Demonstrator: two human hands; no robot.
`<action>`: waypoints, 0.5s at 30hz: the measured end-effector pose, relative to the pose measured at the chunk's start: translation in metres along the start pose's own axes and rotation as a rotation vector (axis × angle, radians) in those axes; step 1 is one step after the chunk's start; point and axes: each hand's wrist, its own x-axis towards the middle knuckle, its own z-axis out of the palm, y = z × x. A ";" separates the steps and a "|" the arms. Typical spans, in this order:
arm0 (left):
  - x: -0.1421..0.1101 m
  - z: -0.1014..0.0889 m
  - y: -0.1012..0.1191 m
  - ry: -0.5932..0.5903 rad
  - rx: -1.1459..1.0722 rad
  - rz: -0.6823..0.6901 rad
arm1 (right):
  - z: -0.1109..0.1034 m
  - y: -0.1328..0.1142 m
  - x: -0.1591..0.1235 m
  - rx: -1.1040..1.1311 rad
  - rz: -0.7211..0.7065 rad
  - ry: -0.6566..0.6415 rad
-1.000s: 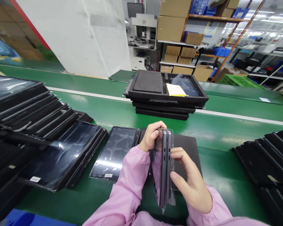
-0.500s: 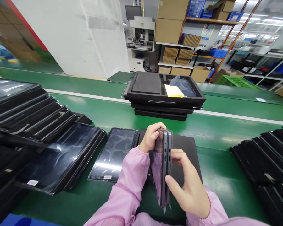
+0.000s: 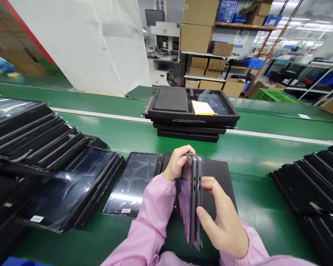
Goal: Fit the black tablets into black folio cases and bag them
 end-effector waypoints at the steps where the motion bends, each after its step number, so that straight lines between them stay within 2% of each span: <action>1: 0.000 0.000 0.000 0.000 -0.003 0.002 | 0.000 0.000 0.000 -0.001 -0.003 0.003; 15: 0.000 -0.002 -0.003 0.034 -0.030 0.005 | 0.003 0.003 0.001 0.064 0.053 -0.054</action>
